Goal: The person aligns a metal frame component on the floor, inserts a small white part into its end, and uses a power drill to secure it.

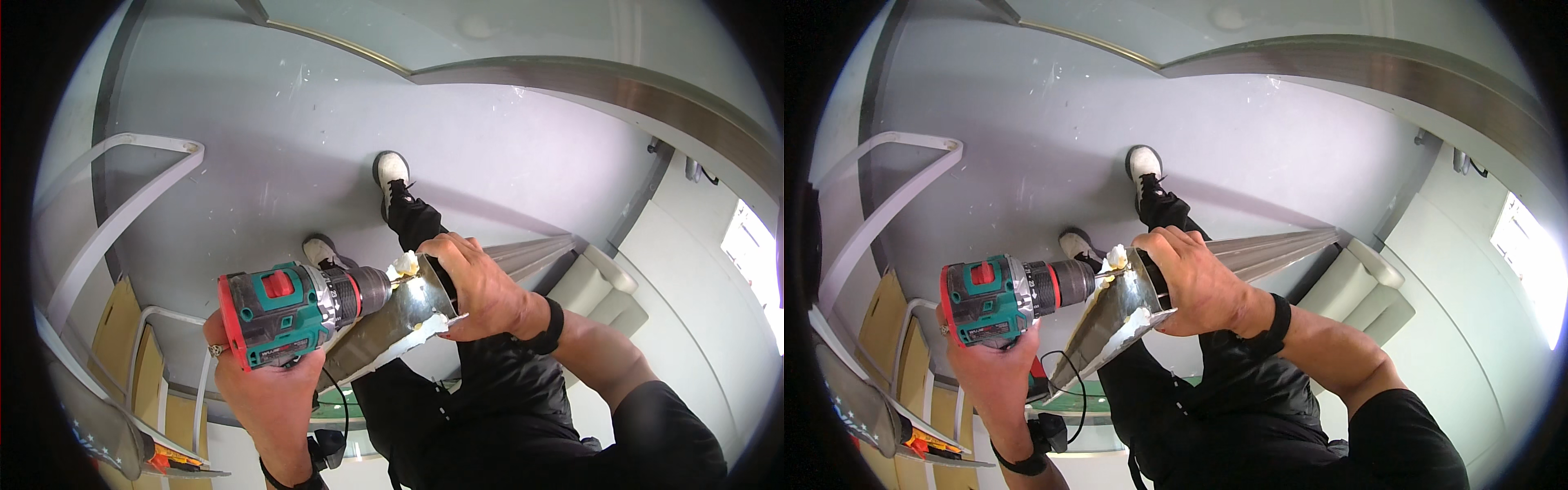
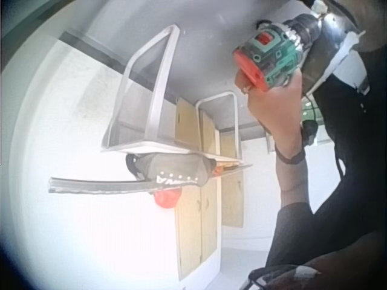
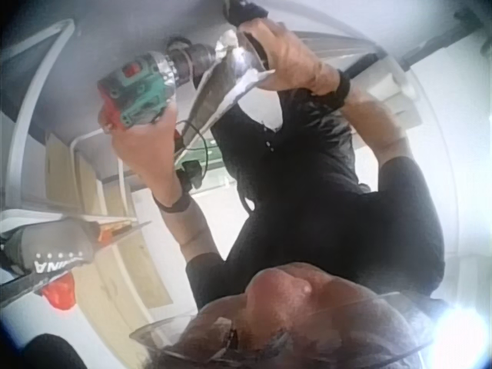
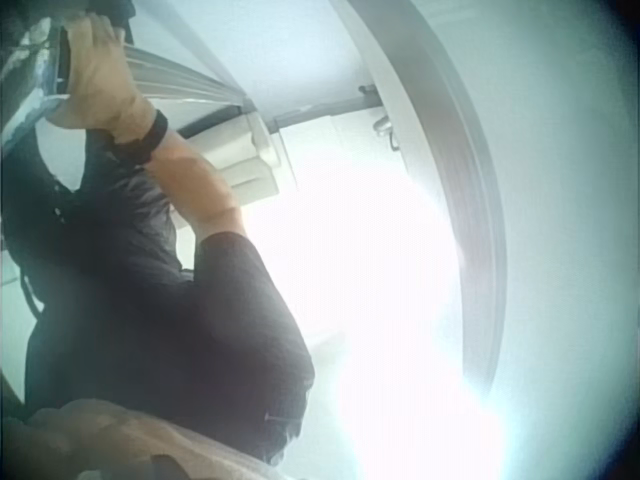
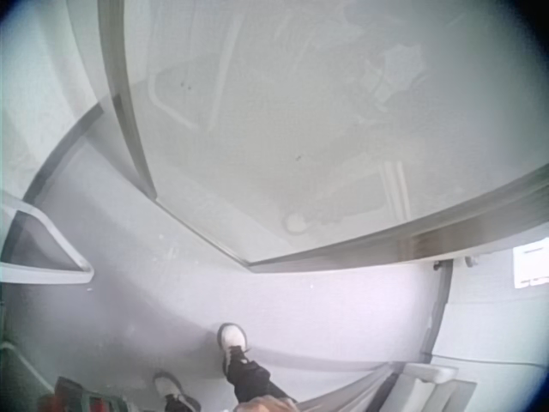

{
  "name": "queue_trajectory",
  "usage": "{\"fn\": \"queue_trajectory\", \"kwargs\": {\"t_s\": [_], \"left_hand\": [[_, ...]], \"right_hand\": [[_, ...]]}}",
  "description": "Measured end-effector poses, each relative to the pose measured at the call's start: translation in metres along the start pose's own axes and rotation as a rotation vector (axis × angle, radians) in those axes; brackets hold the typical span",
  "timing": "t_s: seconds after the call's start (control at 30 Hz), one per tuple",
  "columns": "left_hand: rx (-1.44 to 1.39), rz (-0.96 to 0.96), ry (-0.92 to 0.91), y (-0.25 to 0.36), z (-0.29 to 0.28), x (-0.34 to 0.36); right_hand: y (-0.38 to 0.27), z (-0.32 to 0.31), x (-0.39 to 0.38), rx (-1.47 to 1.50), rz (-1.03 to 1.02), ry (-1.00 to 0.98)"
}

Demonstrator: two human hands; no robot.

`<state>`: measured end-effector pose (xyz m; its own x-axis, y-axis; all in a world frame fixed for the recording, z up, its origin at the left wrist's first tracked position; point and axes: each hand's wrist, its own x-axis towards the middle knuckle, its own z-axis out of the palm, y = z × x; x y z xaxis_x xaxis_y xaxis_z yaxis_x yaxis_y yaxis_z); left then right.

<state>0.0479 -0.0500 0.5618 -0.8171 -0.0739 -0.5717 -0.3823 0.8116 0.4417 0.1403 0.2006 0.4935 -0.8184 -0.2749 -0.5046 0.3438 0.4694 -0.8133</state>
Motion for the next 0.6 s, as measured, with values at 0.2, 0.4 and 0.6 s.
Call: {"fn": "queue_trajectory", "kwargs": {"t_s": [0.2,0.4,0.6], "left_hand": [[0.064,-0.036,-0.047,-0.004,-0.001,0.0],[0.079,0.04,-0.011,-0.007,0.003,0.004],[0.037,0.279,-0.02,-0.036,0.007,0.02]], "right_hand": [[0.003,0.003,-0.001,0.004,-0.012,0.039],[0.002,0.003,0.001,0.0,0.003,0.037],[0.005,0.003,0.0,0.038,-0.028,0.039]]}}
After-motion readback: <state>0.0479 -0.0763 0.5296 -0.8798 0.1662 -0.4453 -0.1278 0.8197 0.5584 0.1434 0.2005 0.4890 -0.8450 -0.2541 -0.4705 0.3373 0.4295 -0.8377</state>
